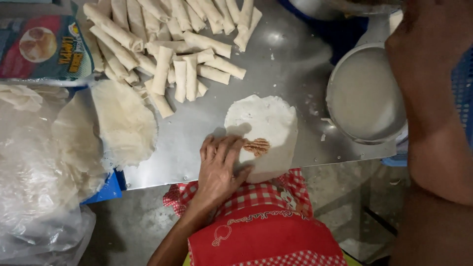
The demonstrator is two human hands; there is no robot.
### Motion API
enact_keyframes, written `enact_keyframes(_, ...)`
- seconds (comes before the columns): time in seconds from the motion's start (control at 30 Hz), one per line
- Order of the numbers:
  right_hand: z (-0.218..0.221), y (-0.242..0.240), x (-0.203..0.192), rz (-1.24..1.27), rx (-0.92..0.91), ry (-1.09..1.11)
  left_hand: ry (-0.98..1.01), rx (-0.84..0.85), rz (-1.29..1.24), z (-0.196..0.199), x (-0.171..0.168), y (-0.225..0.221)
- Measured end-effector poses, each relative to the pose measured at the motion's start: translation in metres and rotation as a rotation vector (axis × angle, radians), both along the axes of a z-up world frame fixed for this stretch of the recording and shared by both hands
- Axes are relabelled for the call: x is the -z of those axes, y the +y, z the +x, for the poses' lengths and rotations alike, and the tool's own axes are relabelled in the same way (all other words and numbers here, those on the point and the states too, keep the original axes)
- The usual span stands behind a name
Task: A person is manually wrapping meat filling into thin wrappers to create spring rolls on a production table.
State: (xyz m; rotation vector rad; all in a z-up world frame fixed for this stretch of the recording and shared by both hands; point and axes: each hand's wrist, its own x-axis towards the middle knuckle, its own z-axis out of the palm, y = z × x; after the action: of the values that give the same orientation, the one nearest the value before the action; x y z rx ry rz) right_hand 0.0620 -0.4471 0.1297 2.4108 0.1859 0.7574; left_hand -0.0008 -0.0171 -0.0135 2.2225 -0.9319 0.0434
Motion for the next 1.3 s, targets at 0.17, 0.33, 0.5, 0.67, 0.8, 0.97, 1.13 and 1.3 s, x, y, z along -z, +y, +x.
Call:
enact_keyframes(0.17, -0.038, -0.006, 0.005, 0.802, 0.025, 0.079, 0.044, -0.026, -0.018, -0.001, 0.001, 0.001)
enact_keyframes(0.33, -0.104, 0.074, -0.024, 0.717, -0.055, 0.305, 0.118, -0.066, 0.041, -0.005, 0.013, 0.0)
enact_keyframes(0.5, -0.123, 0.153, 0.035, 0.779, 0.04, 0.548, 0.08, -0.072, 0.07, -0.003, 0.014, -0.002)
enact_keyframes(0.67, -0.138, 0.148, 0.037, 0.836, 0.182, 0.516, 0.065, -0.041, -0.01, -0.003, 0.007, -0.003)
enact_keyframes(0.8, -0.141, 0.137, -0.005, 0.788, 0.26, 0.555, 0.004, -0.033, 0.074, -0.004, 0.01, -0.002)
enact_keyframes(0.97, -0.127, 0.106, -0.017, 0.931, 0.09, 0.32, -0.117, 0.026, -0.007, -0.012, 0.01, 0.006)
enact_keyframes(1.13, -0.041, 0.026, -0.01, 0.387, 0.035, -0.041, -0.065, 0.379, 0.1, -0.024, 0.003, 0.029)
enact_keyframes(1.3, -0.003, 0.024, 0.018, -0.106, 0.137, 0.148, -0.307, 0.222, -0.133, -0.024, 0.034, 0.001)
